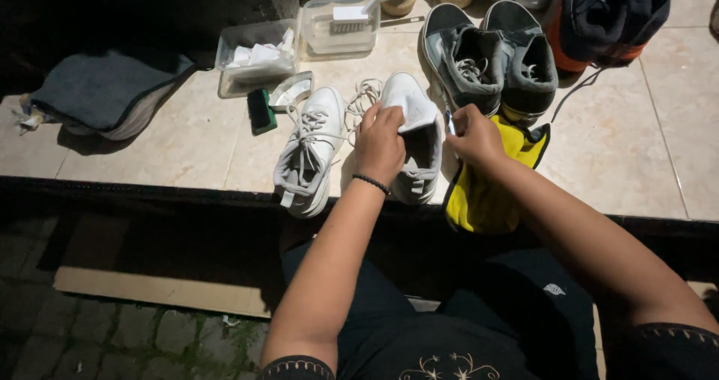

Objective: Removing laces and scrubbing the uppers of white sneakers using a cleaning tool

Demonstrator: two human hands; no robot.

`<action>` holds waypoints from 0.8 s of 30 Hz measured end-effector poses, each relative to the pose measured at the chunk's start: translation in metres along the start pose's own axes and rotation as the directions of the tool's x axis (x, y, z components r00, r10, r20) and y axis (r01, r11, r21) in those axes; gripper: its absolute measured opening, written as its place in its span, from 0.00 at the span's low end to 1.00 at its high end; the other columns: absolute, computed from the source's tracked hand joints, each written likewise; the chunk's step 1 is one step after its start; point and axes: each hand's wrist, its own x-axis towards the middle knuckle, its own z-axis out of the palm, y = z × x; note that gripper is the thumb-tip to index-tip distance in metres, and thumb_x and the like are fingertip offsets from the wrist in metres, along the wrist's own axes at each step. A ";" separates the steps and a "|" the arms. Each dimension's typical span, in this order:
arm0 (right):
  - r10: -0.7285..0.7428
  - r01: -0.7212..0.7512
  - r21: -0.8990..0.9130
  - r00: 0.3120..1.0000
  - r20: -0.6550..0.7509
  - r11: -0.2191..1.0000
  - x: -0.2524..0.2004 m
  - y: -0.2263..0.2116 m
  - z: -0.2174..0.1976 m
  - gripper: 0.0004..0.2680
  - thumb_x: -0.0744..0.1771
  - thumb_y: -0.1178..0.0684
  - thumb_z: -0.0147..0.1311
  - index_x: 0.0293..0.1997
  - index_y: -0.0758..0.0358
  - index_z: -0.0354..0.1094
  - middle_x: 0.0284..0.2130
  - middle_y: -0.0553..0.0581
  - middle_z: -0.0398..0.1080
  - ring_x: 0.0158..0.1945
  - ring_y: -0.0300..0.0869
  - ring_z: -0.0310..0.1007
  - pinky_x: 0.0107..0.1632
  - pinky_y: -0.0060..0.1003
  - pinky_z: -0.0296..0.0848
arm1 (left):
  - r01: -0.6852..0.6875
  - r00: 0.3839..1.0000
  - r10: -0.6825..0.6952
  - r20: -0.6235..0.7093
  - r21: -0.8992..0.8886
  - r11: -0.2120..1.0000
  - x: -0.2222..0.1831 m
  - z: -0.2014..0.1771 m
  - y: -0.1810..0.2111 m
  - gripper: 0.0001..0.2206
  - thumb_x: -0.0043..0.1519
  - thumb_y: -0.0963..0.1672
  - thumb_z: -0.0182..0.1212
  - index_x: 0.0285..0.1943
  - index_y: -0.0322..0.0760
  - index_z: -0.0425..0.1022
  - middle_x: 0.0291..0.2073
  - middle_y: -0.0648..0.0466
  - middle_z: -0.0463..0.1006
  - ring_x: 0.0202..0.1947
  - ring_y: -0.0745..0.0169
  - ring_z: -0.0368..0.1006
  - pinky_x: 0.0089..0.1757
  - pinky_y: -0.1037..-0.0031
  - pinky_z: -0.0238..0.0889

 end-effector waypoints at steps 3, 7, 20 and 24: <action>0.068 -0.071 0.141 0.997 0.024 0.987 0.014 0.019 0.009 0.15 0.61 0.47 0.63 0.53 0.51 0.71 0.38 0.53 0.77 0.44 0.50 0.78 0.47 0.47 0.75 | 0.001 1.000 0.000 0.016 -0.037 0.999 0.000 -0.004 0.001 0.11 0.57 0.38 0.53 0.45 0.50 0.64 0.46 0.62 0.73 0.67 0.50 0.61 0.60 0.54 0.58; 0.139 -0.157 0.472 0.988 0.073 0.867 0.013 -0.001 0.002 0.15 0.65 0.51 0.54 0.56 0.63 0.71 0.28 0.61 0.74 0.22 0.46 0.76 0.23 0.41 0.75 | -0.012 1.000 0.012 0.006 -0.062 0.998 0.002 0.002 -0.004 0.12 0.55 0.36 0.53 0.41 0.48 0.64 0.41 0.60 0.74 0.64 0.48 0.64 0.59 0.53 0.60; -0.217 0.198 0.112 0.954 0.205 0.974 0.027 -0.062 -0.066 0.11 0.68 0.56 0.54 0.56 0.64 0.73 0.35 0.66 0.78 0.37 0.58 0.78 0.39 0.50 0.74 | -0.128 0.990 0.138 0.017 -0.269 0.955 0.001 -0.003 -0.012 0.12 0.55 0.33 0.47 0.37 0.43 0.68 0.34 0.55 0.74 0.55 0.48 0.71 0.54 0.60 0.69; -0.309 0.297 0.088 0.927 0.214 0.951 0.049 -0.068 -0.060 0.16 0.65 0.65 0.48 0.56 0.58 0.76 0.46 0.65 0.78 0.53 0.66 0.74 0.57 0.57 0.69 | -0.101 0.994 0.110 0.013 -0.309 0.946 -0.002 -0.005 -0.010 0.12 0.57 0.34 0.47 0.37 0.44 0.69 0.35 0.56 0.76 0.56 0.51 0.72 0.53 0.62 0.70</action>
